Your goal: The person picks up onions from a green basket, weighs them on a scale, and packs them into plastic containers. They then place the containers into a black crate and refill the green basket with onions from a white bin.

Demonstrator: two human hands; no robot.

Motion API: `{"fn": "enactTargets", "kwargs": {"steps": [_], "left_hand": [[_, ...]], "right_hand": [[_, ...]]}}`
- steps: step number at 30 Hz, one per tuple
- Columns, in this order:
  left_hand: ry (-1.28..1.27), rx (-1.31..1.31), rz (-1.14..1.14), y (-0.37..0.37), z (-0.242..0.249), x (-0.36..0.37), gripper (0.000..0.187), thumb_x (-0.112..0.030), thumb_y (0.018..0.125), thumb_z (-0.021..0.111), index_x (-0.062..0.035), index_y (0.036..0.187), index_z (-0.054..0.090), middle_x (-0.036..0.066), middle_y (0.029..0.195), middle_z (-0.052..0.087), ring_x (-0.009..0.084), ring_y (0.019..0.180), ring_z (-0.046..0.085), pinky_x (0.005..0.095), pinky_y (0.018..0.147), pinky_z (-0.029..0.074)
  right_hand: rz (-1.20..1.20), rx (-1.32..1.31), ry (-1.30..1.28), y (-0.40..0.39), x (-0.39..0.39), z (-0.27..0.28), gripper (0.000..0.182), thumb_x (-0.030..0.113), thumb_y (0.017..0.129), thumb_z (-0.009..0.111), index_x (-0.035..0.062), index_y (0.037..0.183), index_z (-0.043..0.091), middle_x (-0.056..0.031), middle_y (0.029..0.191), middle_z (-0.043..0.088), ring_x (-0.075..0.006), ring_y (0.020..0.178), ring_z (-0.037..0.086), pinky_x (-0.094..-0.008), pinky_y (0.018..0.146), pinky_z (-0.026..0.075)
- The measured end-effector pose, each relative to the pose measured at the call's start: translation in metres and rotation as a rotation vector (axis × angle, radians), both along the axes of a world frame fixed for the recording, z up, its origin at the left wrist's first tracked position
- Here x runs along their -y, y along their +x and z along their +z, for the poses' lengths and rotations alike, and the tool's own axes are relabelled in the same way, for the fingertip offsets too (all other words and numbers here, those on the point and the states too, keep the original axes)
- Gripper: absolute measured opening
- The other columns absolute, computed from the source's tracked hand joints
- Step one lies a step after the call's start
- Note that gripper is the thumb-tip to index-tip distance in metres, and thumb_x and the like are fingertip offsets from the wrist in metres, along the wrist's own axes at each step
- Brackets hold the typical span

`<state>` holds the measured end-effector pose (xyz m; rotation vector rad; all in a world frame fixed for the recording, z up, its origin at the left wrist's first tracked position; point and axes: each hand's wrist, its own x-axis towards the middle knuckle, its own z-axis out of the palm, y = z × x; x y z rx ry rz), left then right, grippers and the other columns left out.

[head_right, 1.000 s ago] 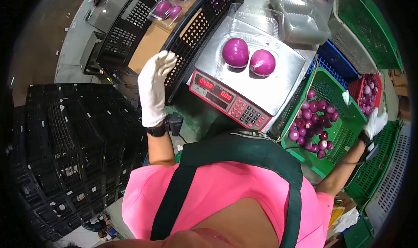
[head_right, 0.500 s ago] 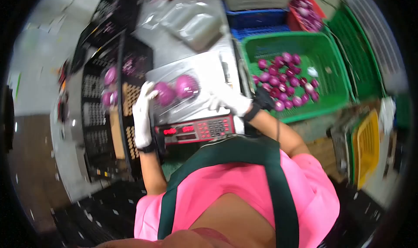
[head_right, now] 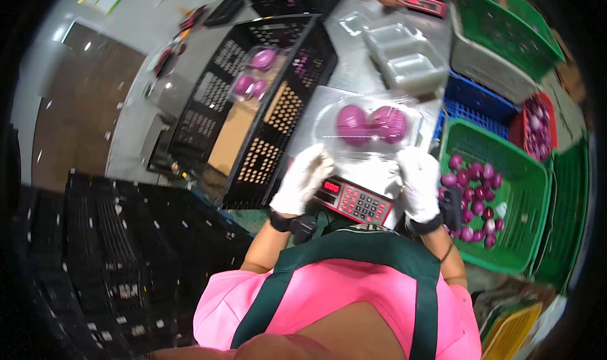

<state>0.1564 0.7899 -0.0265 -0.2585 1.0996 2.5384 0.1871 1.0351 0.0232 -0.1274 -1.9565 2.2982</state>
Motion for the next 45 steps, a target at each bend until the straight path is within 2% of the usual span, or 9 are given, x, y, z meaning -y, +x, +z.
{"fn": "enactTargets", "kwargs": {"steps": [6,14,21,27,32,35,38,43,45], "left_hand": [[0.702,-0.147,-0.425,-0.029,0.101,-0.08,0.035,-0.036,0.093,0.055,-0.0097,0.116,0.053,0.01,0.12,0.056,0.0279,0.11,0.054,0.0475,0.09,0.047],[-0.39,-0.475,0.096,-0.146,0.201,0.076,0.049,-0.039,0.084,0.06,-0.0081,0.122,0.051,0.017,0.12,0.054,0.0309,0.106,0.056,0.0491,0.095,0.046],[-0.159,0.138,-0.165,-0.189,0.081,0.224,0.053,-0.033,0.085,0.054,-0.0096,0.131,0.041,0.018,0.13,0.047,0.0359,0.114,0.052,0.0517,0.089,0.05],[-0.432,0.309,-0.157,-0.235,-0.051,0.21,0.059,-0.049,0.088,0.048,-0.0095,0.131,0.041,0.02,0.122,0.054,0.0366,0.108,0.054,0.0522,0.088,0.047],[-1.069,0.287,-0.569,-0.234,-0.029,0.234,0.084,-0.066,0.08,0.056,-0.0036,0.134,0.044,0.021,0.125,0.056,0.0307,0.106,0.06,0.0471,0.091,0.046],[-2.349,-0.437,-0.692,-0.268,0.043,0.186,0.055,-0.054,0.082,0.061,0.0006,0.086,0.069,0.019,0.076,0.067,0.0271,0.069,0.065,0.0397,0.062,0.048],[-1.375,-0.697,-0.201,-0.263,0.124,0.068,0.034,-0.029,0.095,0.053,0.0005,0.085,0.065,0.001,0.07,0.06,0.0078,0.062,0.052,0.0253,0.059,0.044],[-1.361,-1.429,-0.391,-0.243,0.103,-0.139,0.031,-0.014,0.098,0.042,0.0054,0.115,0.059,0.02,0.11,0.064,0.0274,0.105,0.06,0.0321,0.092,0.045],[-1.48,-1.549,-0.463,-0.266,0.031,-0.19,0.027,-0.016,0.096,0.045,0.0034,0.106,0.062,0.026,0.098,0.063,0.0366,0.093,0.062,0.0387,0.078,0.049]], "right_hand": [[-0.011,-0.783,0.764,-0.014,0.005,0.062,0.005,0.003,0.075,0.063,0.0066,0.079,0.062,-0.0089,0.061,0.051,-0.0231,0.049,0.048,-0.031,0.049,0.039],[0.195,-0.503,0.149,-0.057,0.011,0.063,0.053,0.022,0.089,0.058,0.0027,0.136,0.041,-0.0109,0.132,0.05,-0.0175,0.114,0.051,-0.0293,0.097,0.039],[-0.143,0.158,0.185,-0.036,-0.078,-0.047,0.032,0.02,0.093,0.056,0.0035,0.12,0.055,0.0003,0.103,0.064,-0.0015,0.077,0.052,-0.015,0.063,0.037],[-0.289,0.31,0.129,-0.014,-0.083,-0.09,0.027,0.021,0.093,0.056,0.0039,0.114,0.058,-0.0004,0.1,0.066,-0.0033,0.075,0.054,-0.0154,0.06,0.038],[-0.352,0.36,0.161,0.009,-0.073,-0.097,0.023,0.016,0.089,0.061,0.0028,0.107,0.06,0.0018,0.087,0.059,-0.0059,0.075,0.054,-0.02,0.065,0.043],[-0.373,0.27,0.203,0.024,-0.085,-0.125,0.021,0.014,0.09,0.06,0.0019,0.106,0.061,-0.0007,0.089,0.061,-0.0081,0.079,0.056,-0.0234,0.071,0.047],[-0.388,0.277,0.268,0.034,-0.079,-0.143,0.017,0.013,0.09,0.059,0.0008,0.102,0.062,-0.0051,0.091,0.064,-0.0101,0.085,0.06,-0.0251,0.076,0.048],[-0.349,0.183,0.24,0.063,-0.057,-0.151,0.018,0.016,0.087,0.06,0.0009,0.098,0.063,-0.0122,0.088,0.067,-0.0179,0.08,0.065,-0.0305,0.072,0.051],[-0.369,0.225,0.182,0.081,-0.058,-0.162,0.016,0.013,0.085,0.059,0.0014,0.096,0.063,-0.014,0.082,0.066,-0.0209,0.078,0.066,-0.0313,0.072,0.051]]}}
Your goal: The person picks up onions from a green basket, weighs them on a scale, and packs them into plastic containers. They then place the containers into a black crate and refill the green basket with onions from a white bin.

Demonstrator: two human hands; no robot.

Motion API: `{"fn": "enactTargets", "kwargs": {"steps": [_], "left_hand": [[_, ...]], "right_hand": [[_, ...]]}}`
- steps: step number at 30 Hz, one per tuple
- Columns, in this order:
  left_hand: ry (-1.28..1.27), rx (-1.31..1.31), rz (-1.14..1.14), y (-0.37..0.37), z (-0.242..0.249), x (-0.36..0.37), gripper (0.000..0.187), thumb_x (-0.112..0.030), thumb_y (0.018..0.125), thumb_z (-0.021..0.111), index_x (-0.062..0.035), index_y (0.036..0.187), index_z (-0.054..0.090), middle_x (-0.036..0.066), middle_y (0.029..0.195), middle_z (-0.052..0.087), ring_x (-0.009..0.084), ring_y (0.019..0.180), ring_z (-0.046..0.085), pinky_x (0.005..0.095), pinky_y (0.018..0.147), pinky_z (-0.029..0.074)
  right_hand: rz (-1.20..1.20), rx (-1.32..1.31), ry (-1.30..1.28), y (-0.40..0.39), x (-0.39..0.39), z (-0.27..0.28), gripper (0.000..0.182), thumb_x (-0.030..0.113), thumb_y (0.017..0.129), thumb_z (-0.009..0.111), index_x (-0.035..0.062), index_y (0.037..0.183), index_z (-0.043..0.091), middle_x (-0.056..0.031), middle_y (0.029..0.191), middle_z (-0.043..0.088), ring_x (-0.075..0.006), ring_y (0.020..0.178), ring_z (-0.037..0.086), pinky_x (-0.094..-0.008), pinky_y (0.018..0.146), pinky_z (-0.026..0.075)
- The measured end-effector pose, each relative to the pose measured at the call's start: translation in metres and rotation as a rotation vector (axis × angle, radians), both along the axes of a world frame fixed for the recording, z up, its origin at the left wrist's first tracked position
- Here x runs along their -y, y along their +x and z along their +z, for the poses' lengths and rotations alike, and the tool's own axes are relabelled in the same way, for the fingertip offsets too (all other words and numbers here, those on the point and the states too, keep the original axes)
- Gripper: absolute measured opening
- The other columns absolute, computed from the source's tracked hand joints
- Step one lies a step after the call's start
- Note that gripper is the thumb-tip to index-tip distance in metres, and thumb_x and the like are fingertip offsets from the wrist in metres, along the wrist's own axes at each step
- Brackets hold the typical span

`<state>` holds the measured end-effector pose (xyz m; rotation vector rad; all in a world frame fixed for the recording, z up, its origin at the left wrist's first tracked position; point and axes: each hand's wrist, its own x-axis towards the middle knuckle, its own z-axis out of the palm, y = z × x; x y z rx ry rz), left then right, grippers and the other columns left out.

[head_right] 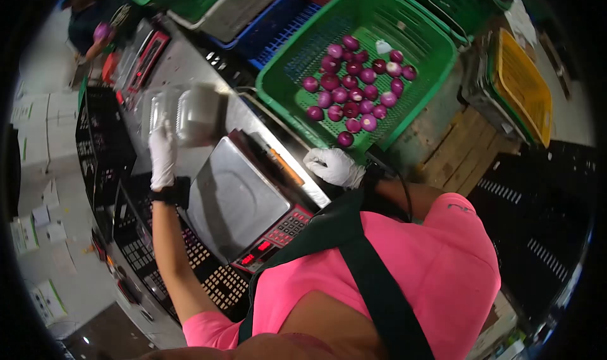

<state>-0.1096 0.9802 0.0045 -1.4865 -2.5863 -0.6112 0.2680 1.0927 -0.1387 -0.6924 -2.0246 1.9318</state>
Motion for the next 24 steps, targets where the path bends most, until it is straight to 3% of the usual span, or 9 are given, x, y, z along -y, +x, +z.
{"fn": "enactTargets", "kwargs": {"steps": [3,4,8,13,15,18,19,21,24], "left_hand": [[-0.319,-0.008,0.12,-0.003,-0.037,-0.035,0.027,-0.02,0.094,0.048,0.0032,0.092,0.063,0.027,0.081,0.062,0.042,0.078,0.061,0.0448,0.067,0.048],[-0.41,-0.037,0.153,-0.002,-0.043,-0.037,0.028,-0.021,0.094,0.049,0.0033,0.088,0.063,0.027,0.075,0.061,0.0432,0.074,0.06,0.0464,0.064,0.047],[-0.269,0.013,0.065,0.008,-0.033,-0.025,0.028,-0.021,0.091,0.053,0.0016,0.08,0.065,0.024,0.07,0.061,0.0417,0.07,0.061,0.0462,0.064,0.048],[-0.39,-0.084,0.094,0.012,-0.023,-0.033,0.022,-0.019,0.084,0.057,-0.001,0.079,0.068,0.024,0.073,0.062,0.0396,0.072,0.063,0.0436,0.066,0.049],[-0.36,0.007,0.273,-0.008,-0.029,-0.029,0.023,-0.019,0.081,0.055,0.0003,0.08,0.068,0.019,0.068,0.065,0.0334,0.063,0.065,0.0398,0.063,0.05],[0.093,0.695,0.539,-0.033,-0.021,0.003,0.018,-0.016,0.083,0.052,-0.0022,0.078,0.063,0.002,0.07,0.06,0.011,0.062,0.053,0.0275,0.056,0.043],[0.41,0.699,0.339,-0.037,-0.019,0.021,0.019,-0.018,0.087,0.052,-0.005,0.075,0.061,0.002,0.072,0.059,0.0087,0.064,0.052,0.0246,0.057,0.041],[0.617,0.435,0.433,0.022,0.034,0.025,0.027,-0.025,0.095,0.048,-0.0035,0.085,0.06,0.0,0.072,0.055,0.0096,0.066,0.05,0.0233,0.062,0.041],[0.52,0.109,0.435,0.079,0.073,0.076,0.018,-0.015,0.095,0.052,0.0001,0.087,0.057,0.001,0.073,0.05,0.01,0.066,0.045,0.023,0.061,0.04]], "right_hand": [[-0.109,0.042,0.232,0.036,-0.024,0.0,0.015,0.015,0.085,0.061,0.0034,0.094,0.064,-0.0119,0.082,0.066,-0.0225,0.077,0.066,-0.0328,0.07,0.05],[-0.124,0.116,0.166,0.05,-0.034,-0.008,0.016,0.018,0.086,0.06,0.0042,0.092,0.064,-0.0113,0.082,0.066,-0.0232,0.077,0.065,-0.0335,0.07,0.05],[-0.15,0.336,0.074,0.082,-0.068,-0.021,0.018,0.02,0.087,0.056,0.0044,0.091,0.064,-0.0116,0.079,0.064,-0.0257,0.076,0.064,-0.0348,0.07,0.049],[-0.094,0.187,0.154,0.064,-0.07,-0.042,0.016,0.017,0.087,0.054,0.0037,0.09,0.062,-0.0135,0.079,0.064,-0.0289,0.074,0.063,-0.0366,0.067,0.048],[-0.085,0.108,0.15,0.053,-0.06,-0.04,0.014,0.015,0.087,0.056,0.0038,0.091,0.062,-0.0144,0.079,0.063,-0.0305,0.073,0.063,-0.0365,0.065,0.048],[-0.123,0.01,0.159,0.049,-0.041,-0.039,0.013,0.015,0.087,0.058,0.0031,0.09,0.062,-0.0149,0.077,0.062,-0.0292,0.071,0.063,-0.0355,0.063,0.048],[-0.133,0.007,0.146,0.052,-0.035,-0.038,0.013,0.015,0.087,0.058,0.0029,0.089,0.062,-0.0149,0.077,0.062,-0.0285,0.071,0.063,-0.0351,0.063,0.048],[-0.149,0.052,0.088,0.06,-0.025,-0.046,0.012,0.014,0.087,0.058,0.0028,0.088,0.062,-0.0145,0.076,0.062,-0.0276,0.071,0.063,-0.0346,0.063,0.048],[-0.13,0.089,0.049,0.073,-0.014,-0.054,0.011,0.011,0.088,0.057,0.0014,0.09,0.062,-0.0097,0.076,0.062,-0.0178,0.07,0.061,-0.0303,0.064,0.048]]}}
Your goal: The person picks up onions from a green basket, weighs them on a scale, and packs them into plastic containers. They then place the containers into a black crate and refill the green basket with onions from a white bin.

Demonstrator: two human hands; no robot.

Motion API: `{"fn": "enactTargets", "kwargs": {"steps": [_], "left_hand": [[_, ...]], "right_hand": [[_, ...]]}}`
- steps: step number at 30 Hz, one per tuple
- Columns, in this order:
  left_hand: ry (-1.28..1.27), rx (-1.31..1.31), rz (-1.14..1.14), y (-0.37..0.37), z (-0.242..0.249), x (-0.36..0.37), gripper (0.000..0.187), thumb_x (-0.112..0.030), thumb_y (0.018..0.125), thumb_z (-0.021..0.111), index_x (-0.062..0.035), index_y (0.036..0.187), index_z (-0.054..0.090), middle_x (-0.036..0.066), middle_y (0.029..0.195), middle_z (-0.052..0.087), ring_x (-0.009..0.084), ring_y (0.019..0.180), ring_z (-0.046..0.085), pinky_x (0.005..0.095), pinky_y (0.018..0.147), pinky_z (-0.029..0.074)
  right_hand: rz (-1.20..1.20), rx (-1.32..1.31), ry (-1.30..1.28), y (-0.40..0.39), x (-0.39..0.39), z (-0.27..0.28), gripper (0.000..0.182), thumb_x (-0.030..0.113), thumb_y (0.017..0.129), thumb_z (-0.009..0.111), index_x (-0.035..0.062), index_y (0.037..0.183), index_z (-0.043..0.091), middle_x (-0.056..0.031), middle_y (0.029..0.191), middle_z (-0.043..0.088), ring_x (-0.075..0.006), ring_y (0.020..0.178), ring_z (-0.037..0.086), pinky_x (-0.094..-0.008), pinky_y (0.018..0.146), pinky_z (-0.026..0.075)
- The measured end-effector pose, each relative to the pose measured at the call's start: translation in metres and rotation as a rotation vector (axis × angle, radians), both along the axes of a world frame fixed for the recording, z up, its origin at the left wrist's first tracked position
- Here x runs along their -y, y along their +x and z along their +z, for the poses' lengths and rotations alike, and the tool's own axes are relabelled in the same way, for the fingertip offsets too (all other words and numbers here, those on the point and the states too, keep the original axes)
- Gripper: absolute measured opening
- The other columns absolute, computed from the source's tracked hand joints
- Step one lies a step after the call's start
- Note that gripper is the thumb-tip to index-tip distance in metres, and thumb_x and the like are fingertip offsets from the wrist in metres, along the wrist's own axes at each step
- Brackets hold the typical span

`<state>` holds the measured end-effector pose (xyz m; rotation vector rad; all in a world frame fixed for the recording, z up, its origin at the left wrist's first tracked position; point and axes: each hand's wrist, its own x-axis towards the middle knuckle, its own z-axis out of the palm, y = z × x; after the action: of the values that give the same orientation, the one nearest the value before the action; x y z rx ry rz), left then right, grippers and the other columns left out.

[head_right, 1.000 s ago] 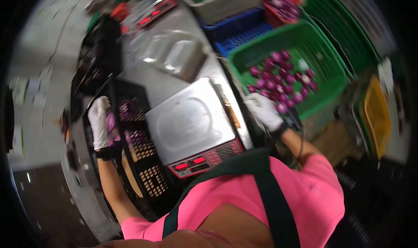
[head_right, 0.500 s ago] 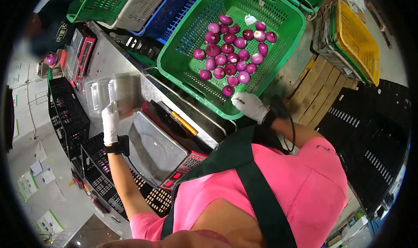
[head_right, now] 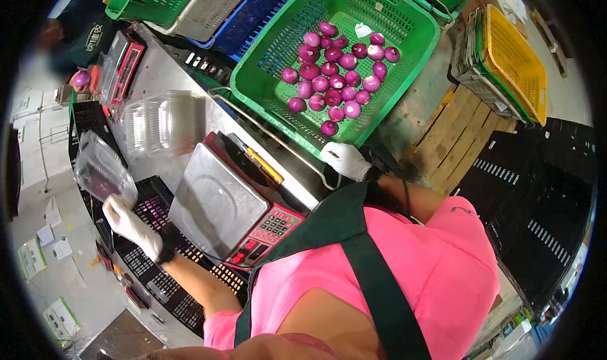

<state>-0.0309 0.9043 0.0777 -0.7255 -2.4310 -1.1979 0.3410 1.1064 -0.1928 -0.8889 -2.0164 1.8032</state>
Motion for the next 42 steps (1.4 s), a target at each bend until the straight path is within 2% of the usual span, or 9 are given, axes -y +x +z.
{"fn": "enactTargets", "kwargs": {"steps": [5,9,11,15,21,27,32,37,42], "left_hand": [[-0.405,0.014,-0.067,0.123,-0.016,0.062,0.007,-0.004,0.083,0.065,0.0009,0.082,0.061,0.009,0.073,0.059,0.0204,0.064,0.053,0.031,0.062,0.045],[-0.593,0.302,-0.077,0.162,-0.05,0.101,0.018,-0.005,0.075,0.073,-0.0011,0.09,0.063,0.012,0.083,0.062,0.026,0.077,0.059,0.0352,0.072,0.046],[-0.576,0.069,-0.113,0.174,-0.045,0.09,0.039,-0.007,0.069,0.076,-0.0019,0.106,0.062,0.013,0.101,0.062,0.0282,0.096,0.058,0.0369,0.087,0.044],[-0.247,0.381,-0.147,0.199,-0.012,0.011,0.054,-0.003,0.064,0.069,-0.0003,0.117,0.058,0.012,0.117,0.059,0.027,0.112,0.054,0.0377,0.103,0.036],[-0.038,0.97,-0.468,0.218,-0.048,-0.074,0.041,-0.006,0.074,0.068,-0.0002,0.114,0.059,0.016,0.109,0.064,0.0271,0.107,0.058,0.0393,0.098,0.041],[0.063,1.091,-0.112,0.229,-0.065,-0.082,0.038,0.0,0.082,0.062,-0.0041,0.119,0.055,0.016,0.115,0.061,0.0265,0.109,0.058,0.0369,0.096,0.042],[-0.011,1.102,-0.134,0.226,-0.076,-0.086,0.037,-0.003,0.083,0.062,-0.0049,0.12,0.055,0.016,0.114,0.061,0.0263,0.108,0.058,0.0372,0.097,0.042],[0.026,1.057,-0.151,0.231,-0.072,-0.072,0.037,-0.005,0.083,0.063,-0.0041,0.119,0.055,0.016,0.114,0.061,0.0273,0.108,0.058,0.0398,0.098,0.041],[0.174,1.029,-0.243,0.257,-0.072,-0.023,0.048,0.006,0.074,0.056,-0.0001,0.121,0.053,0.016,0.116,0.06,0.028,0.11,0.057,0.0403,0.101,0.039]], "right_hand": [[0.05,-0.03,0.041,-0.004,0.003,0.008,0.011,0.01,0.089,0.057,0.0008,0.09,0.062,-0.0081,0.075,0.063,-0.014,0.069,0.06,-0.0283,0.064,0.048],[0.132,0.042,0.209,-0.016,-0.015,-0.001,0.015,0.018,0.088,0.058,0.0036,0.092,0.062,-0.0133,0.081,0.065,-0.0266,0.076,0.064,-0.0354,0.069,0.05],[0.188,0.081,0.24,-0.019,-0.033,-0.01,0.016,0.019,0.088,0.057,0.0045,0.092,0.062,-0.0123,0.082,0.065,-0.0264,0.078,0.065,-0.0363,0.07,0.05],[0.274,-0.05,-0.267,-0.025,-0.111,-0.083,0.021,0.024,0.084,0.057,0.0048,0.089,0.064,-0.0169,0.084,0.064,-0.0315,0.084,0.063,-0.0402,0.071,0.05],[-0.106,0.666,0.18,-0.089,-0.231,-0.173,0.043,0.04,0.085,0.058,-0.001,0.096,0.059,-0.0257,0.092,0.063,-0.0396,0.092,0.061,-0.0456,0.08,0.046],[-0.093,1.058,0.08,-0.162,-0.273,-0.328,0.08,0.059,0.076,0.059,-0.0055,0.122,0.049,-0.0268,0.12,0.056,-0.0373,0.116,0.053,-0.0432,0.098,0.041],[-0.625,1.024,-0.132,-0.18,-0.269,-0.281,0.077,0.045,0.069,0.076,-0.0052,0.119,0.047,-0.0283,0.118,0.057,-0.0373,0.112,0.055,-0.0437,0.096,0.043],[-0.51,0.642,-0.441,-0.157,-0.283,-0.233,0.065,0.041,0.06,0.083,0.0001,0.106,0.063,-0.0155,0.109,0.065,-0.0302,0.094,0.063,-0.041,0.082,0.05],[-0.102,0.094,-1.044,-0.1,-0.295,-0.15,0.041,0.036,0.081,0.065,0.0115,0.113,0.059,-0.0056,0.104,0.065,-0.0214,0.091,0.064,-0.035,0.075,0.053]]}}
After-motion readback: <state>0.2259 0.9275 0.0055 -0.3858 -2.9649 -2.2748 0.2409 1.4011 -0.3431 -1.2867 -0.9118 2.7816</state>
